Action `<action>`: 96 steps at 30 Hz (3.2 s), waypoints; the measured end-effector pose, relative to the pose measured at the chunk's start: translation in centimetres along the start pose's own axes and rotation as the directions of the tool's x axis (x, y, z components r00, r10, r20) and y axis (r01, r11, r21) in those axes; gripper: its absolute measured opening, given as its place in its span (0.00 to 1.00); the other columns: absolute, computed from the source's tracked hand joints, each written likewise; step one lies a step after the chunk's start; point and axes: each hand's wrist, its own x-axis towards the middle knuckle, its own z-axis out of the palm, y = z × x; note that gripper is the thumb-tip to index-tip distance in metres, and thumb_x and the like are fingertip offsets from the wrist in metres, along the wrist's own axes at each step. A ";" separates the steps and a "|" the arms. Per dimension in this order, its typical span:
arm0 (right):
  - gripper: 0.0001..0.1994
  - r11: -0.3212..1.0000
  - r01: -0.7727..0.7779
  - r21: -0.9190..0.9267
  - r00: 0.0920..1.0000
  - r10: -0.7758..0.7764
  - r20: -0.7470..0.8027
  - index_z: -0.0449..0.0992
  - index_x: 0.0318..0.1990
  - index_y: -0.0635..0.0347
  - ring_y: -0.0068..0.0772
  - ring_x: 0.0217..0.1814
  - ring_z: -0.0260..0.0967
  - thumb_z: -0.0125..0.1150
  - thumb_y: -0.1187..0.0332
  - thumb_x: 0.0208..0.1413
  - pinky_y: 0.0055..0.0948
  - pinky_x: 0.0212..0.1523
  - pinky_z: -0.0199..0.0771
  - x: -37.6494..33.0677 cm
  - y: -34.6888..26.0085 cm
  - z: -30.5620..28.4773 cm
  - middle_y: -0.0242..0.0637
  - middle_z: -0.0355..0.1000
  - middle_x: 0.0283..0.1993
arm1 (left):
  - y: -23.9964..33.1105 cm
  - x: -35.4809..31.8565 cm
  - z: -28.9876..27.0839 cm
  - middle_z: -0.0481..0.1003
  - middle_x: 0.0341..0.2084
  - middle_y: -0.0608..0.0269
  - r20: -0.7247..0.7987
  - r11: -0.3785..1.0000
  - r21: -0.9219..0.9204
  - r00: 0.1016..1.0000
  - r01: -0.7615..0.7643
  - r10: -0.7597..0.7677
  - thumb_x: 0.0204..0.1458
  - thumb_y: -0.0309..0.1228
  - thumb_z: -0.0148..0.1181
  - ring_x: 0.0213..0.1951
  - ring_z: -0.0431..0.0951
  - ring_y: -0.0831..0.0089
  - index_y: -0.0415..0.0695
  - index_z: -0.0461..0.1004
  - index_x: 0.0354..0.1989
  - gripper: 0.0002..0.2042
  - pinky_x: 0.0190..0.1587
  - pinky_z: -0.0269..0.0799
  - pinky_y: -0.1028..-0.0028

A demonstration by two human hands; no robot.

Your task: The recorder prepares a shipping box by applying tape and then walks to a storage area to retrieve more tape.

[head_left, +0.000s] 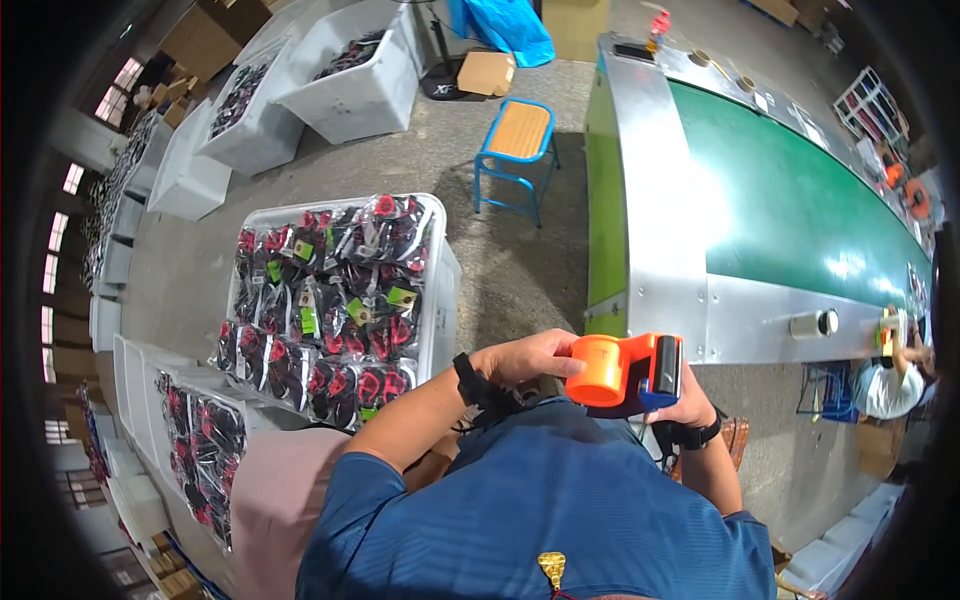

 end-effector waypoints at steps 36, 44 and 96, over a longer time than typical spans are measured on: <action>0.49 0.962 0.116 0.248 0.981 -0.071 -0.183 0.64 0.64 0.66 0.30 0.56 0.76 0.76 0.37 0.45 0.37 0.61 0.76 69.9 -19.5 -16.7 0.39 0.75 0.56 | 19.9 -13.7 -57.1 0.80 0.34 0.63 -0.999 0.984 0.006 0.030 -0.179 0.011 0.70 0.42 0.52 0.34 0.80 0.75 0.38 0.76 0.49 0.17 0.39 0.75 0.74; 0.43 0.979 -0.079 0.190 0.994 0.091 -0.056 0.64 0.66 0.70 0.36 0.60 0.75 0.70 0.42 0.57 0.38 0.62 0.76 90.0 -18.3 -4.4 0.43 0.74 0.59 | 13.4 -33.4 -72.8 0.78 0.25 0.66 -0.931 0.948 0.229 -0.234 0.221 0.280 0.65 0.39 0.59 0.27 0.74 0.78 0.36 0.77 0.38 0.15 0.31 0.70 0.70; 0.13 0.689 -0.192 -0.699 0.799 0.524 0.297 0.79 0.43 0.73 0.33 0.35 0.76 0.59 0.67 0.63 0.39 0.37 0.79 211.1 18.7 113.9 0.40 0.78 0.38 | 10.9 -167.4 -96.5 0.82 0.32 0.53 -0.113 0.792 -0.158 -0.786 -0.590 -0.608 0.59 0.40 0.61 0.36 0.82 0.61 0.37 0.81 0.41 0.16 0.41 0.76 0.63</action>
